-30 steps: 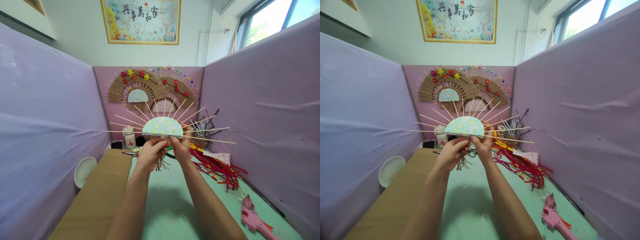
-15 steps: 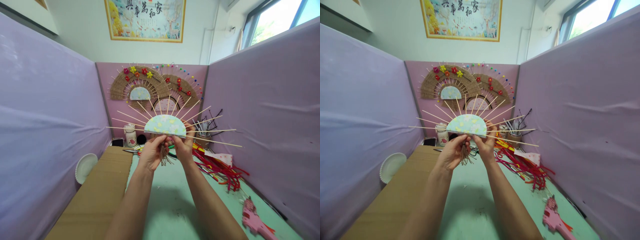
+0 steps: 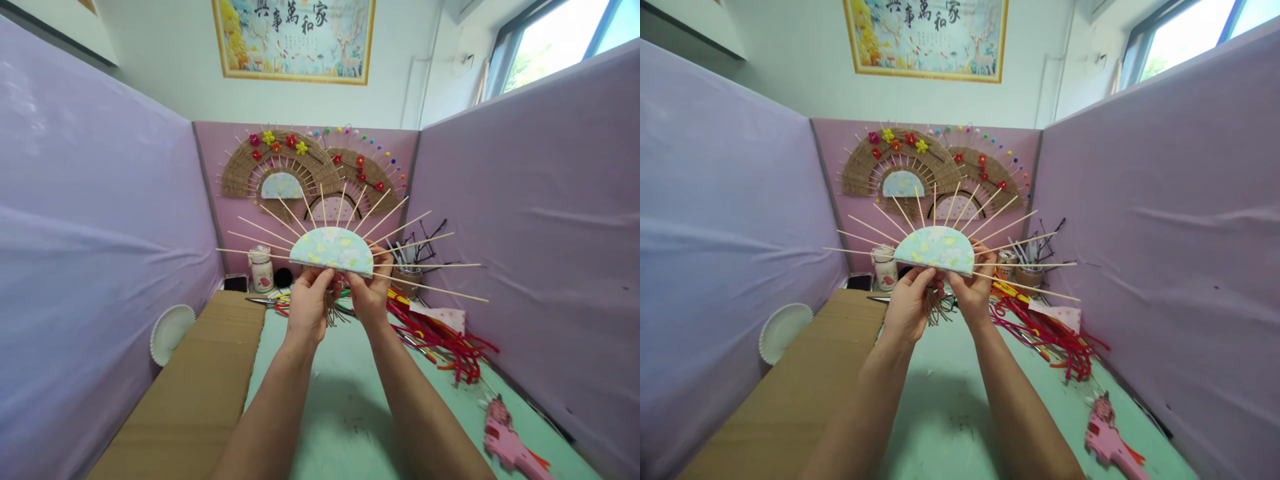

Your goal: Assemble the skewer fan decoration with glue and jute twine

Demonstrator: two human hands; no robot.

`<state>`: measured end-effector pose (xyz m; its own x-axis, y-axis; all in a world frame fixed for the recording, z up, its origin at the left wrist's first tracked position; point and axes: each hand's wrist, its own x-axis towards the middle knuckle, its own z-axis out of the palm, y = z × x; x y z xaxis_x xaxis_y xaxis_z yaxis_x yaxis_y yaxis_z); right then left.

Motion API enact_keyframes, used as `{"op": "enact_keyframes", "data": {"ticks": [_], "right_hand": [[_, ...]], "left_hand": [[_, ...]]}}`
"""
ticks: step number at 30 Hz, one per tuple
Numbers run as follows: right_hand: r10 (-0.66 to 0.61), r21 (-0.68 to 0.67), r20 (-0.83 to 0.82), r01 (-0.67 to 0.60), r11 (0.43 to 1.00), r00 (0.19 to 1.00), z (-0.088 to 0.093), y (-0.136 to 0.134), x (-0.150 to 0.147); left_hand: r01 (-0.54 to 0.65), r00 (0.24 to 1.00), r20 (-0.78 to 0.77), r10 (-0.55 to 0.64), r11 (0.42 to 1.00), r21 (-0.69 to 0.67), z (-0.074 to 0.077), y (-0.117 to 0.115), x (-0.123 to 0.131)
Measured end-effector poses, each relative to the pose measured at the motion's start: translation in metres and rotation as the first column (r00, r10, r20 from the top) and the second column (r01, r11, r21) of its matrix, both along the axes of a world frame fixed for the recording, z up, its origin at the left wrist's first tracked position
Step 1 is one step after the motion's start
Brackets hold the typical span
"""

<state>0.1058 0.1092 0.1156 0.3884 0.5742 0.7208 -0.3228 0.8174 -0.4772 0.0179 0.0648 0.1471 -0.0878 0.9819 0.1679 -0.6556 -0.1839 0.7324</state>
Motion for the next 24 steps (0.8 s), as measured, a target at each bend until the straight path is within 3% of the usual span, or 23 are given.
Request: {"op": "enact_keyframes", "data": {"ticks": [6,10,18,24], "right_hand": [[-0.015,0.012,0.010,0.015,1.000,1.000,0.001,0.000,0.000],[0.010,-0.005,-0.003,-0.010,1.000,1.000,0.000,0.003,0.000],[0.143,-0.016,0.014,-0.143,0.990,0.990,-0.003,0.006,0.002],[0.271,-0.068,0.006,-0.270,0.960,0.962,-0.001,0.003,0.001]], "left_hand": [[-0.149,0.989,0.025,0.147,0.981,0.126,-0.005,0.004,0.003],[-0.187,0.982,0.039,0.183,0.958,0.217,-0.010,0.010,-0.001],[-0.173,0.984,0.012,0.179,0.925,0.338,-0.010,0.015,-0.018],[-0.059,0.997,-0.028,0.072,0.945,0.323,-0.015,0.020,-0.026]]}}
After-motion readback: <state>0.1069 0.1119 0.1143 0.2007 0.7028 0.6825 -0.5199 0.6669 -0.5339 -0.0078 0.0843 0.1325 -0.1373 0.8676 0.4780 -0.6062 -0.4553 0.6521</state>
